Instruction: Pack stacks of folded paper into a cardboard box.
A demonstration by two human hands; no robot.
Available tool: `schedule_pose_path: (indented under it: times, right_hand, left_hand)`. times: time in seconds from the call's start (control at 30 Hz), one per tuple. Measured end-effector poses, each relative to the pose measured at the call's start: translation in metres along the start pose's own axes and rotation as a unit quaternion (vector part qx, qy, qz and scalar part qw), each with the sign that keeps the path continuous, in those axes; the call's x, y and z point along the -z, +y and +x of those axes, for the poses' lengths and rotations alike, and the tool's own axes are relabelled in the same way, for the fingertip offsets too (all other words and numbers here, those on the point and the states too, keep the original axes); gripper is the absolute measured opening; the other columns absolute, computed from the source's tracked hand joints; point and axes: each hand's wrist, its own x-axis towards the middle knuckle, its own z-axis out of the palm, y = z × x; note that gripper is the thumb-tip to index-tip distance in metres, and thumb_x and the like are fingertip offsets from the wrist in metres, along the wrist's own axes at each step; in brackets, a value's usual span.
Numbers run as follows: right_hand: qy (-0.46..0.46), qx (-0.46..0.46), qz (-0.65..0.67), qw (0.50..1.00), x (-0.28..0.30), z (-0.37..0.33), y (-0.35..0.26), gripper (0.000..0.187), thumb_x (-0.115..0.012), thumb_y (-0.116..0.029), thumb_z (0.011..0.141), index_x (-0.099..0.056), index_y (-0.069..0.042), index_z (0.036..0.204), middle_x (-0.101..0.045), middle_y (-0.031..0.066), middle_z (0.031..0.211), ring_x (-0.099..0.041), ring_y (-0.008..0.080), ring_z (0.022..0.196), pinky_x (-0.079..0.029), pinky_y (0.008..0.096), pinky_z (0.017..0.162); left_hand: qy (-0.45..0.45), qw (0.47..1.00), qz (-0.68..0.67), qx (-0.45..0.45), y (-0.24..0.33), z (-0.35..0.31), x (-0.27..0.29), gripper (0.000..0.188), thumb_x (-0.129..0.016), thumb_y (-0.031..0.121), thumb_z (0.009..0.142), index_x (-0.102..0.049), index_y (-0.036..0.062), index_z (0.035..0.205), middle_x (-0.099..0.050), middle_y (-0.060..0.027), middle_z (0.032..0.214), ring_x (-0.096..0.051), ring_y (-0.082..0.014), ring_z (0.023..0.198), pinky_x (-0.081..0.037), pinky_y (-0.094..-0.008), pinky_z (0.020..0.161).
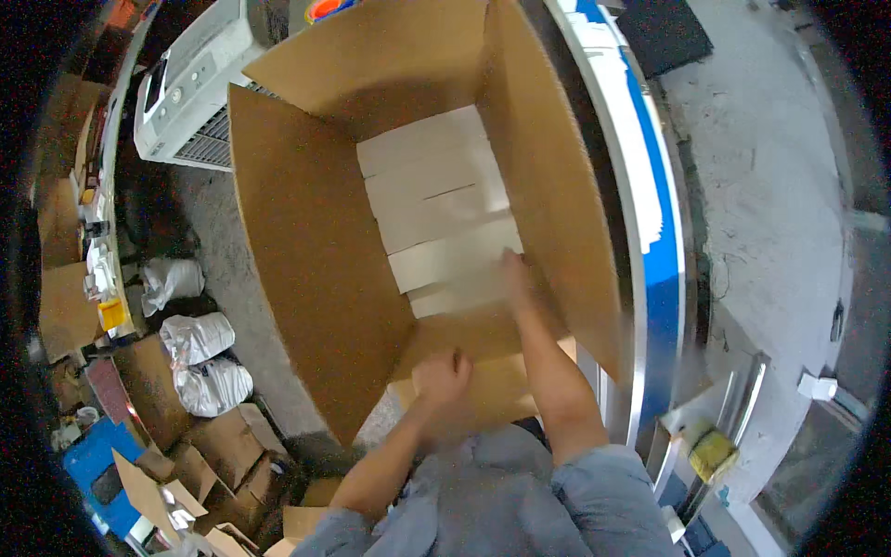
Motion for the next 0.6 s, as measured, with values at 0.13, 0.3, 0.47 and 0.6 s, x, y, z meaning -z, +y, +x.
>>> schedule_pose_path:
  times: [0.13, 0.3, 0.47, 0.6]
  right_hand:
    - [-0.055, 0.124, 0.034, 0.990, 0.037, -0.084, -0.023, 0.045, -0.069, -0.022, 0.089, -0.058, 0.003, 0.125, -0.069, 0.0122, 0.109, -0.065, 0.0187, 0.100, -0.052, 0.0334, 0.087]
    - [-0.105, 0.112, 0.053, 0.987, 0.136, -0.252, -0.076, 0.037, -0.066, -0.017, 0.094, -0.060, 0.001, 0.126, -0.071, 0.0104, 0.106, -0.066, 0.0151, 0.101, -0.052, 0.0297, 0.090]
    - [0.009, 0.034, 0.054, 0.998, 0.193, -0.379, -0.033, 0.036, -0.067, -0.016, 0.093, -0.062, 0.001, 0.124, -0.072, 0.0119, 0.110, -0.066, 0.0147, 0.103, -0.053, 0.0297, 0.089]
    - [0.097, 0.010, 0.018, 0.995, 0.213, -0.433, 0.003, 0.031, -0.068, -0.018, 0.092, -0.067, -0.003, 0.119, -0.069, 0.0148, 0.118, -0.069, 0.0227, 0.103, -0.054, 0.0344, 0.088]
  left_hand:
    - [0.087, 0.995, -0.024, -0.036, -0.015, -0.002, -0.018, 0.041, -0.051, 0.045, 0.093, -0.070, 0.0095, 0.103, -0.071, -0.0150, 0.092, -0.067, -0.0354, 0.089, -0.052, -0.0484, 0.079]
    - [0.090, 0.990, -0.091, -0.058, -0.032, -0.007, -0.015, 0.046, -0.052, 0.048, 0.093, -0.068, 0.0063, 0.103, -0.070, -0.0176, 0.096, -0.068, -0.0352, 0.092, -0.053, -0.0477, 0.079]
    - [0.140, 0.958, -0.143, -0.207, -0.022, -0.020, -0.012, 0.033, -0.060, 0.032, 0.092, -0.067, 0.0020, 0.103, -0.068, -0.0200, 0.092, -0.065, -0.0384, 0.085, -0.051, -0.0466, 0.077]
    - [0.133, 0.912, -0.236, -0.308, 0.047, -0.088, -0.013, 0.024, -0.061, 0.023, 0.093, -0.067, 0.0013, 0.102, -0.067, -0.0196, 0.090, -0.063, -0.0385, 0.082, -0.052, -0.0411, 0.073]
